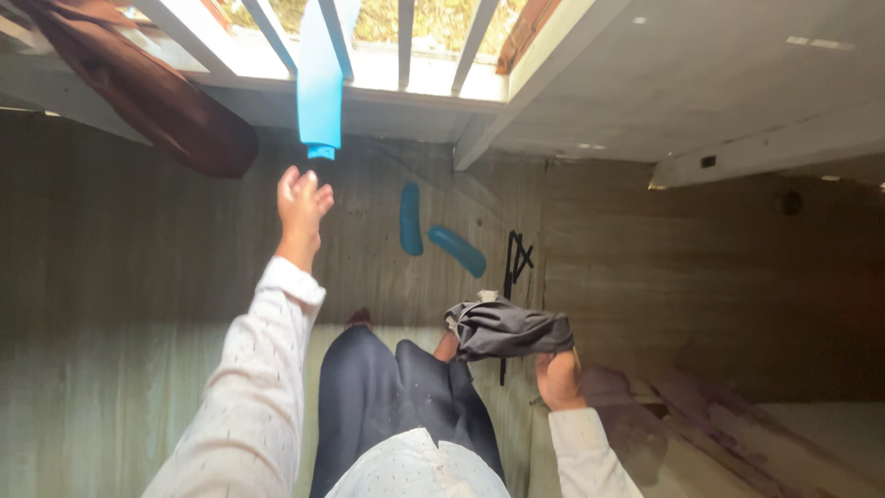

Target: The person wipes several blue plastic parts with a dark cloth, handling them one at a time. The person places some parts on a window sill and continues wiping others on the floor.

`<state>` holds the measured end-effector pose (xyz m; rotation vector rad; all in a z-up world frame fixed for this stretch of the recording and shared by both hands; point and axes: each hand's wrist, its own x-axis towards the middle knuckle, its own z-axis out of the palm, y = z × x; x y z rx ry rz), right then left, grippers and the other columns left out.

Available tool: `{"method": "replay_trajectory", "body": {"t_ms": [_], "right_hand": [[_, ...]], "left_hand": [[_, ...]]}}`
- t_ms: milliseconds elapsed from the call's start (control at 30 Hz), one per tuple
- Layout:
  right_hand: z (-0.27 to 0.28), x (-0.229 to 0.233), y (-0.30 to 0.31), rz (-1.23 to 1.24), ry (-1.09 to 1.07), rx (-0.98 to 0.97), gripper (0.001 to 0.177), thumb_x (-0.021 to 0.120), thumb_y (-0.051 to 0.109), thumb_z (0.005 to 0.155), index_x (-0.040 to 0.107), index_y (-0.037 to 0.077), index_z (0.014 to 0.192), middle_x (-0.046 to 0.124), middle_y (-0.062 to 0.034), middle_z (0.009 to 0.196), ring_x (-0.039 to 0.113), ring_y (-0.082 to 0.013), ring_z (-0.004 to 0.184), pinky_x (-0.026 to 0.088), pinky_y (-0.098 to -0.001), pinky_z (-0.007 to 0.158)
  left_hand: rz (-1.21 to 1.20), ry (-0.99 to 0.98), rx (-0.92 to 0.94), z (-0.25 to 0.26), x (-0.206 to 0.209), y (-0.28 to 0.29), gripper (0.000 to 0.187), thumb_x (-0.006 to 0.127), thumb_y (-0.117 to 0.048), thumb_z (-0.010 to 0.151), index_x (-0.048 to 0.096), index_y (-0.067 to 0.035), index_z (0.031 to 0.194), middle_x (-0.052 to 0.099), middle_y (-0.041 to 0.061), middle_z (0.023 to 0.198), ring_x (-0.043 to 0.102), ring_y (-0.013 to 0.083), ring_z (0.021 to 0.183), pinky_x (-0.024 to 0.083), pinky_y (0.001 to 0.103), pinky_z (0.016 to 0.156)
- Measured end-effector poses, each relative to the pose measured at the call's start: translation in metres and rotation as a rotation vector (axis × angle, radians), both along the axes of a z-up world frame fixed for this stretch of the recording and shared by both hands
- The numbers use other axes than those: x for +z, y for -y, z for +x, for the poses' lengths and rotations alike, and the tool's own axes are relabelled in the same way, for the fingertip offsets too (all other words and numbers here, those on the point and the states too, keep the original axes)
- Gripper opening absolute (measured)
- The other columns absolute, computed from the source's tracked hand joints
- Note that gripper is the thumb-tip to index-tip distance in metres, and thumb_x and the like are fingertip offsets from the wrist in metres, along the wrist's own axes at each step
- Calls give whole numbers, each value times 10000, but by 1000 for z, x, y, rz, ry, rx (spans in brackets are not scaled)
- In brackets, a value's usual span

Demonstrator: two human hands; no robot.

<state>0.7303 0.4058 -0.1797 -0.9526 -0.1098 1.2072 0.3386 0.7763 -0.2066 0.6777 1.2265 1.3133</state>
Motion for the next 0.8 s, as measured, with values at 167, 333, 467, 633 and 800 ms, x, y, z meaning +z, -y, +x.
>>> {"method": "replay_trajectory", "body": {"t_ms": [167,333,467,633,800], "right_hand": [[6,-51,-21,-24,362,127,343,474,223,1096,607,-15,1304,661,-95,1267,597,-181,1124,465,-325,986],[7,-117,-60,-250,430,116,405,443,243,1035,593,-65,1251,665,-130,1201,607,-215,1105,471,-332,1002],[11,-194,-85,-525,951,343,365,446,209,970,630,-92,1061,685,-198,950,596,-259,895,488,-387,847],[18,-317,-109,-658,1029,402,363,457,217,987,629,-104,984,667,-274,895,633,-341,833,488,-446,780],[31,-430,-114,-750,1081,426,389,518,257,986,598,-63,1192,622,-280,1154,579,-404,1068,450,-474,938]], "left_hand": [[-320,-176,-132,-1,-70,86,685,654,-256,972,333,-88,1554,581,132,1359,681,186,922,607,331,753],[-611,-403,-229,8,-149,146,632,654,-244,951,405,-109,1516,571,114,1398,669,171,899,587,298,703],[-526,-643,-320,18,-219,164,571,713,-273,918,529,-62,1416,602,152,1371,659,247,1003,548,379,824],[-287,-1018,-494,33,-296,155,481,742,-352,913,630,-25,1247,625,200,1278,617,349,1179,488,427,1024],[-216,-1114,-563,57,-365,119,523,773,-361,862,605,-28,1230,600,220,1280,581,407,1181,483,447,986]]}}
